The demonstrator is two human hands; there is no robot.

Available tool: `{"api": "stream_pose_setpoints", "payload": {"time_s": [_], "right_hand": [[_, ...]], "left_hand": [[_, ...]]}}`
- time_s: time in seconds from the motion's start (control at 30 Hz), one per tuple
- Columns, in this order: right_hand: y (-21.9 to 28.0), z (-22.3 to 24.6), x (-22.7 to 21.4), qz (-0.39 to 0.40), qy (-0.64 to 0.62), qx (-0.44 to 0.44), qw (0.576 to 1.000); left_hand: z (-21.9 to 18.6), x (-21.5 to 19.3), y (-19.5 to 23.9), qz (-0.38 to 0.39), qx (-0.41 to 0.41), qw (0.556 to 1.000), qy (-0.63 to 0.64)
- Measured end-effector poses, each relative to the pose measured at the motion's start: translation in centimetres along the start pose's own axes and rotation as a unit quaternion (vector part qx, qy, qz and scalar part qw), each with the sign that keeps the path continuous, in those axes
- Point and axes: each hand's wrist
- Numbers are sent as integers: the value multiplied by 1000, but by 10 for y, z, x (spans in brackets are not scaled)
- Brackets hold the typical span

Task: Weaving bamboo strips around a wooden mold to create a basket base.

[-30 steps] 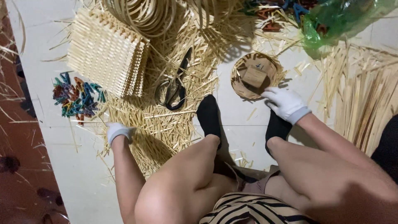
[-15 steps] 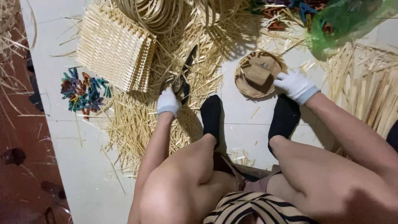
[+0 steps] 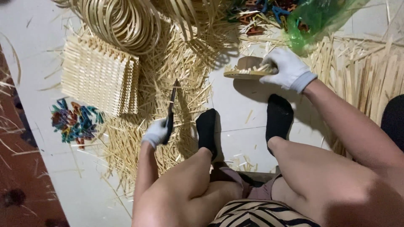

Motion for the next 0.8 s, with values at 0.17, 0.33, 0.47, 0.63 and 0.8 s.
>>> {"api": "stream_pose_setpoints", "payload": {"time_s": [0.17,0.33,0.47,0.63,0.8], "right_hand": [[-11,7,-1,-31,-24,-12,999],[-11,28,1,0,-14,12,1000],[-14,32,8,-23,47,-84,995],[-21,23,11,-19,41,-107,993],[-24,19,12,13,22,-104,994]], "left_hand": [[18,18,14,-106,34,952,-284],[-47,10,48,-72,183,949,-247],[-78,31,28,-23,279,955,-96],[-123,36,21,-170,353,869,-303],[-139,40,-6,-106,360,852,-365]]}}
Point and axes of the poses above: each hand's wrist, its own y-axis away from the middle knuckle, its own x-axis out of the palm, z = x × y, and after that the axes turned 15 degrees about -y, right-handed
